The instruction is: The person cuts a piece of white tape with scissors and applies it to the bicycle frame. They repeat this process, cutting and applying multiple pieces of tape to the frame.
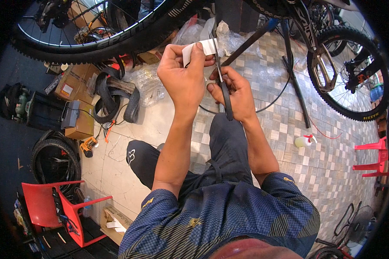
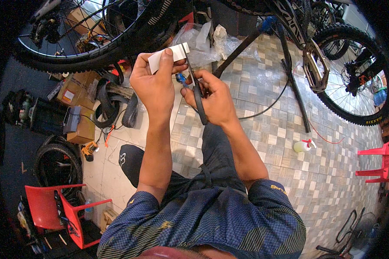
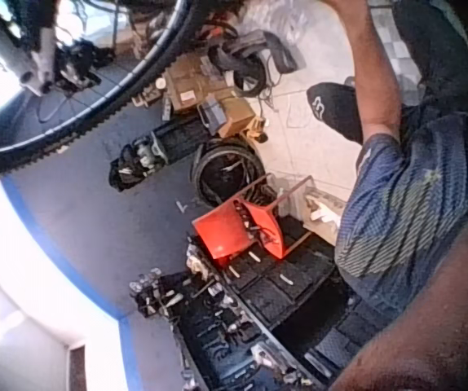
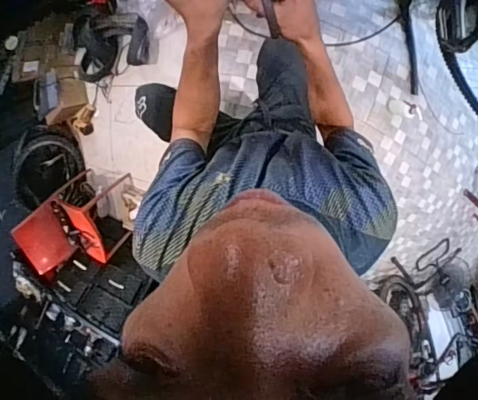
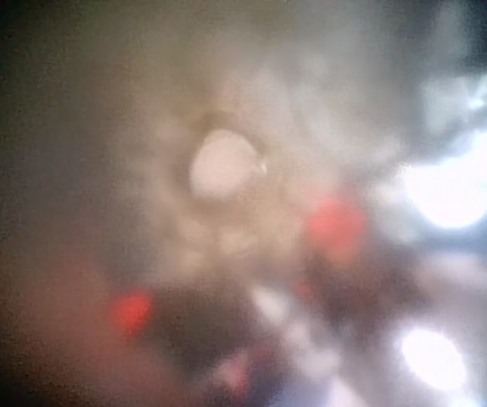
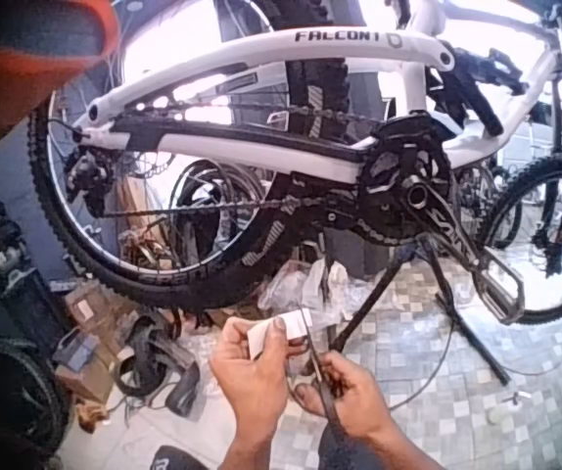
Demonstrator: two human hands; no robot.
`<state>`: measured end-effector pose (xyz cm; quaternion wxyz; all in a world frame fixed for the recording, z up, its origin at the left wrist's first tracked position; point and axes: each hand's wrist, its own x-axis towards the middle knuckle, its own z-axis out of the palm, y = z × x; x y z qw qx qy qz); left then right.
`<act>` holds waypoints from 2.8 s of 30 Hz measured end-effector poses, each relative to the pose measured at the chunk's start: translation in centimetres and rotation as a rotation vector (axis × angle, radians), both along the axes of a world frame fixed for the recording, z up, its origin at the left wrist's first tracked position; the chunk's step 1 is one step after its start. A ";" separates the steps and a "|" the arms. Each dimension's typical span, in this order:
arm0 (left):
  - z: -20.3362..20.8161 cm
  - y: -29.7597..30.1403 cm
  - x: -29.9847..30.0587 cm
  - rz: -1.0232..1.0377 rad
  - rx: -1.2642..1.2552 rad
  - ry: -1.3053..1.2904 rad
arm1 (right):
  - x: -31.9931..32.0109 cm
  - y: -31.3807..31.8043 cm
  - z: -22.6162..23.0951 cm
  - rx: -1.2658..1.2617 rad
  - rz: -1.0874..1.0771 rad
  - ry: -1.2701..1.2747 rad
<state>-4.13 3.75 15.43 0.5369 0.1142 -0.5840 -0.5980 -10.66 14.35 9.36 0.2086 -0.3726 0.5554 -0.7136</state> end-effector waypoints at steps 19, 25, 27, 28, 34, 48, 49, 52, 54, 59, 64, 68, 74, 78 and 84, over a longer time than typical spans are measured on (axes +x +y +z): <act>-0.1 -0.3 -0.6 -0.011 0.004 0.018 | -0.3 0.0 0.3 0.028 -0.041 0.016; 0.5 -0.1 -0.3 0.000 0.027 0.028 | -0.8 0.2 -0.4 0.016 -0.006 0.095; 0.4 -0.4 0.0 -0.022 0.035 0.026 | -0.9 0.3 -0.4 -0.049 0.019 0.057; 0.4 -0.6 0.2 -0.035 0.039 0.026 | -0.9 0.4 -0.3 -0.081 0.030 0.039; 0.5 0.1 0.3 0.015 -0.033 -0.116 | -2.5 2.5 -0.9 0.127 -0.186 0.259; -12.8 -2.3 4.6 -0.323 0.088 -0.528 | -0.5 24.2 -33.3 1.177 -0.517 0.118; -13.2 -2.0 4.1 -0.359 0.100 -0.550 | 0.5 25.7 -36.5 1.233 -0.556 0.075; -13.1 -1.1 3.6 -0.449 0.066 -0.561 | 3.5 27.2 -41.4 1.336 -0.549 -0.015; -12.6 -0.6 3.1 -0.486 0.031 -0.558 | 4.0 26.9 -42.7 1.401 -0.507 -0.041; -12.2 -0.7 1.2 -0.545 -0.115 -0.613 | 2.0 24.6 -42.9 1.631 -0.277 0.103; -9.0 -1.4 -0.7 -0.701 -0.029 -0.632 | -5.8 16.2 -32.2 0.838 -0.512 0.054; -7.1 -3.3 1.8 -0.649 -0.012 -0.643 | -4.9 6.3 -10.3 0.117 -0.148 -0.222; -7.6 -4.1 2.5 -0.685 0.022 -0.609 | -3.4 1.1 -2.7 0.157 0.112 0.066; -9.0 -6.7 3.8 -0.580 0.066 -0.498 | -2.7 -2.2 -5.2 0.148 0.020 0.050; -11.0 -5.8 3.3 -0.459 0.037 -0.227 | 0.6 -4.2 -6.2 -0.037 -0.127 -0.061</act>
